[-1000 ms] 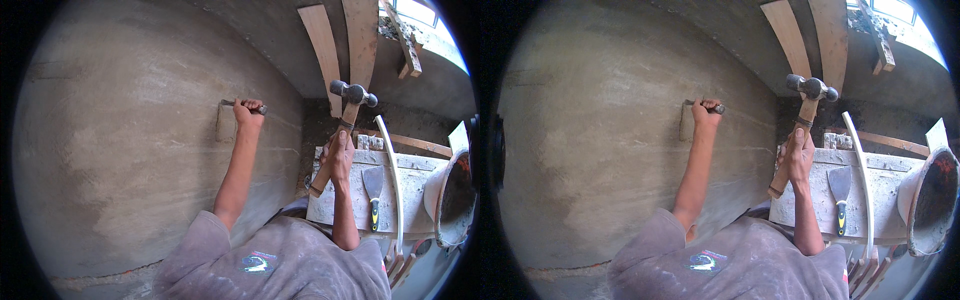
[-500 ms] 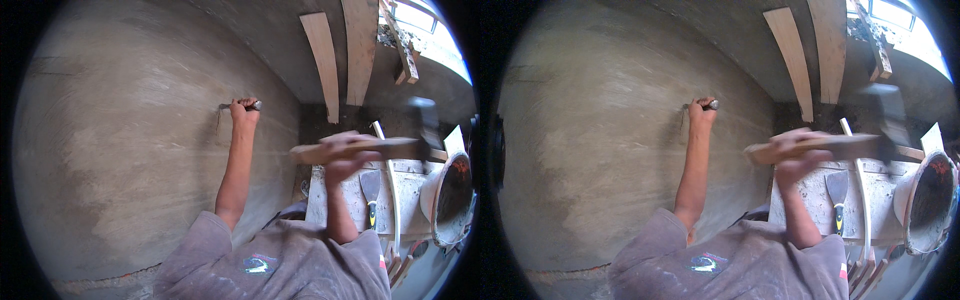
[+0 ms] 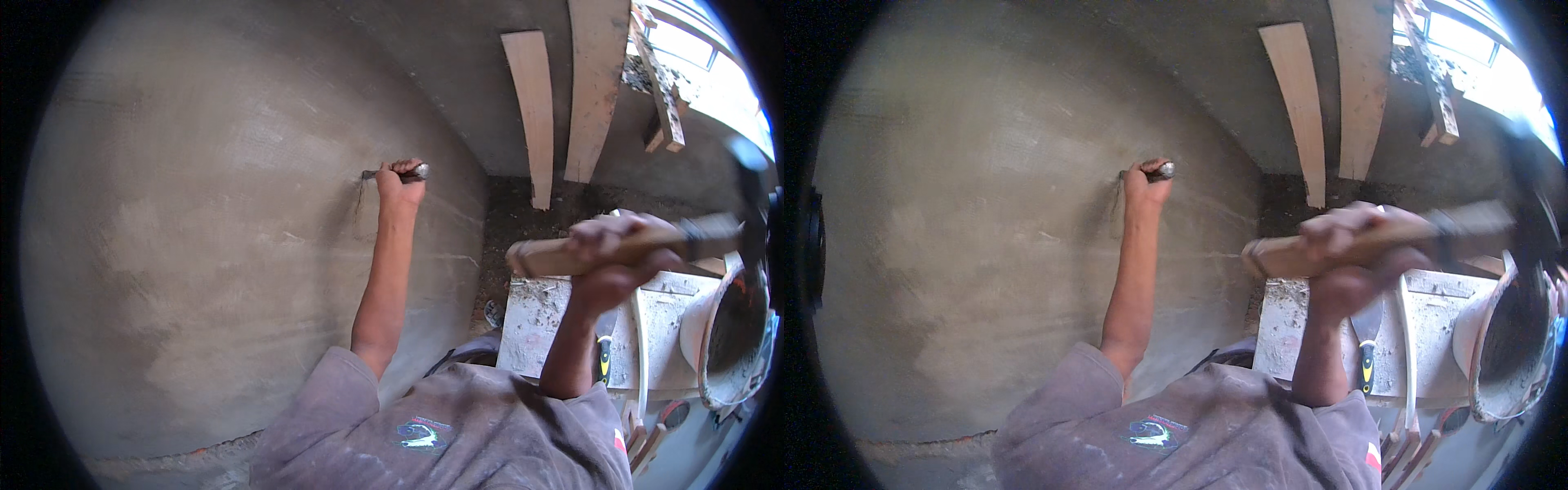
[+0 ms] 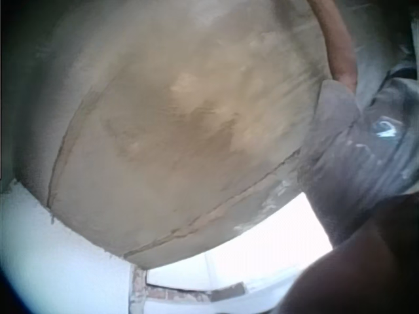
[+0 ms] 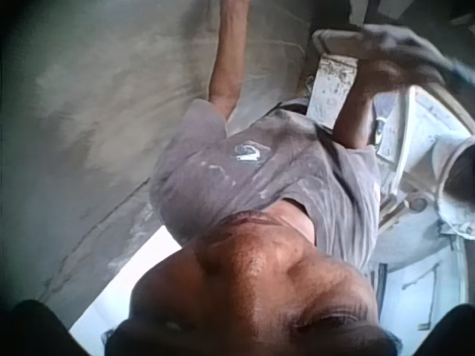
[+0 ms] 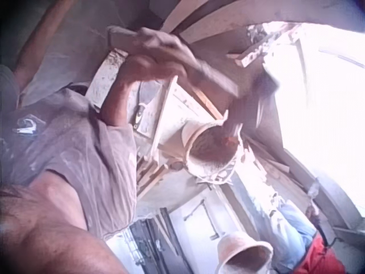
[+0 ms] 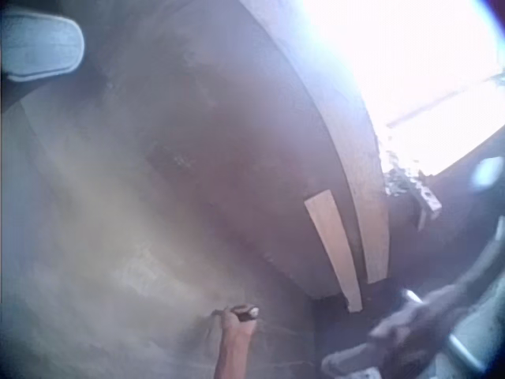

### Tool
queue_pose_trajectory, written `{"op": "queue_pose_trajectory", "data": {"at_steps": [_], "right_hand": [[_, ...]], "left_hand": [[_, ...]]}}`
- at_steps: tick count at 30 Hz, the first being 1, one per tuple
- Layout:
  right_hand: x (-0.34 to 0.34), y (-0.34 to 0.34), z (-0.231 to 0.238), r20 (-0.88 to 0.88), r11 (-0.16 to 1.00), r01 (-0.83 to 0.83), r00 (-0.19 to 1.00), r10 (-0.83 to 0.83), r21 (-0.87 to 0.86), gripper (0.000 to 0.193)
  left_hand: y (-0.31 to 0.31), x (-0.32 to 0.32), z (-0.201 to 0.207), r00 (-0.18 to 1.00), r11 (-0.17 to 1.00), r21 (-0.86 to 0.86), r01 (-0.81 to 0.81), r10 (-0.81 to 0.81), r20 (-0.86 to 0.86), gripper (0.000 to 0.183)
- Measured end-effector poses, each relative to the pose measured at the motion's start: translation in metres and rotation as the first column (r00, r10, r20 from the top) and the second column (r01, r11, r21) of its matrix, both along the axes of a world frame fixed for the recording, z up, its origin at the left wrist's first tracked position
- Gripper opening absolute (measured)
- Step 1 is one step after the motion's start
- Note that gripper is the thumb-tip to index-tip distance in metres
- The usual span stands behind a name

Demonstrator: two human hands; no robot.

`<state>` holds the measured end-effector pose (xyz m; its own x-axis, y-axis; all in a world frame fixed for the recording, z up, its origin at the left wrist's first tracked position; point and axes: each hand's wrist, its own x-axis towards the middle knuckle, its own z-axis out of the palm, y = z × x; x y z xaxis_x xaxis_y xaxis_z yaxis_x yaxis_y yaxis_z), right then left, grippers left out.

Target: The person measures a section of a concrete floor with a tape measure, then uses a hammer and chisel to chip away at the concrete surface. The person repeatedly strikes the chisel to remove material from the floor.

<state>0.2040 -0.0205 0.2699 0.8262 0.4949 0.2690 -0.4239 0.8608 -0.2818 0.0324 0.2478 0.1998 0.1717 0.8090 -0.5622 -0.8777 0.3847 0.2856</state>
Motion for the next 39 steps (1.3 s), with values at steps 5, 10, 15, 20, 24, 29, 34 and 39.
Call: {"op": "queue_pose_trajectory", "data": {"at_steps": [5,10,15,20,24,29,34,39], "right_hand": [[-0.075,0.054,-0.035,0.658,0.383,0.597,0.753,0.036,-0.704,0.031],[-0.121,0.054,-0.124,0.040,0.527,-0.339,0.812,0.582,-0.780,0.031],[-0.082,0.034,-0.105,0.032,0.614,-0.302,0.881,0.472,-0.730,0.037],[-0.054,0.027,-0.092,-0.103,0.596,-0.296,0.936,0.336,-0.746,0.039],[-0.040,0.013,-0.103,-0.052,0.653,-0.255,0.948,0.314,-0.713,0.042],[-0.012,-0.007,-0.070,0.073,0.701,-0.061,0.984,0.160,-0.711,0.050],[0.023,-0.028,-0.023,0.012,0.877,0.007,1.000,-0.001,-0.481,0.055],[0.034,-0.046,-0.016,0.075,0.922,0.190,0.982,-0.175,-0.337,0.061]], "left_hand": [[-0.003,-0.004,0.004,0.998,1.000,0.024,0.013,-0.014,0.063,0.030],[-0.007,0.007,0.006,0.996,0.998,0.034,0.049,-0.046,-0.077,0.043],[-0.026,0.017,-0.007,0.996,0.997,0.060,0.041,-0.036,-0.086,0.037],[-0.017,0.021,-0.012,0.997,0.992,0.119,0.045,-0.037,-0.064,0.041],[-0.008,0.019,-0.012,0.994,0.995,0.100,0.014,-0.003,-0.108,0.040],[-0.008,0.018,-0.013,0.995,0.990,0.138,0.010,0.003,-0.097,0.038],[-0.011,0.018,-0.011,0.998,0.993,0.110,0.030,-0.025,-0.051,0.041],[-0.013,0.017,-0.012,0.997,0.991,0.128,0.028,-0.019,-0.070,0.039]]}}
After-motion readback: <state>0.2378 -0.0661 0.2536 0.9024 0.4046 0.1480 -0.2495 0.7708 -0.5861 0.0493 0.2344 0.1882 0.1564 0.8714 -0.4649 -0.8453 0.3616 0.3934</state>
